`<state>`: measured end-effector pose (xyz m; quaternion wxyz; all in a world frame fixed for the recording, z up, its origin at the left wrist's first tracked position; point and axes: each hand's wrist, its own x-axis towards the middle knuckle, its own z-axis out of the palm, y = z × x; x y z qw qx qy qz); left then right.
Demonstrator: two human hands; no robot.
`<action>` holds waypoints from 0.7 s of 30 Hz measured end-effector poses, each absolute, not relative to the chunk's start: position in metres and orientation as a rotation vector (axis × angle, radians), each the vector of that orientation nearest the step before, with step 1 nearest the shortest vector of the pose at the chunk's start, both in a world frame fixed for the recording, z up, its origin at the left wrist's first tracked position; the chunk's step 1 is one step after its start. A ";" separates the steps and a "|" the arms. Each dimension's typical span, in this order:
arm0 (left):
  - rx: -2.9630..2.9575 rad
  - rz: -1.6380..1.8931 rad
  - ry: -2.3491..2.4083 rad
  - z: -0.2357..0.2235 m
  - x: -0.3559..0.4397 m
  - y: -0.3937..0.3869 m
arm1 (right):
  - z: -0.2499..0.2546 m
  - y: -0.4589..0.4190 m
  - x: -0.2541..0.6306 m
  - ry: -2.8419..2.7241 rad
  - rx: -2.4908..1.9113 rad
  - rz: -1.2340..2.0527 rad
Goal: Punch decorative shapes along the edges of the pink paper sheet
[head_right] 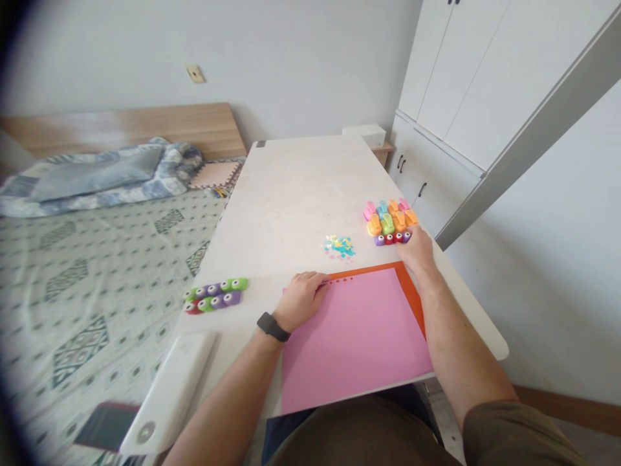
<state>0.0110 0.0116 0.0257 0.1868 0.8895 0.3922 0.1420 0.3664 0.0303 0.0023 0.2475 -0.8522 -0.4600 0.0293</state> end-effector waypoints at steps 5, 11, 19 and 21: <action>2.505 0.414 1.101 0.025 0.011 0.011 | -0.001 0.032 0.368 -1.242 -2.323 0.074; 2.505 0.395 1.106 0.027 0.011 0.012 | -0.006 0.032 0.371 -1.264 -2.317 0.043; 2.522 0.377 1.105 0.029 0.012 0.012 | -0.005 0.033 0.371 -1.284 -2.330 0.039; 2.526 0.380 1.103 0.028 0.012 0.012 | -0.005 0.033 0.371 -1.282 -2.327 0.050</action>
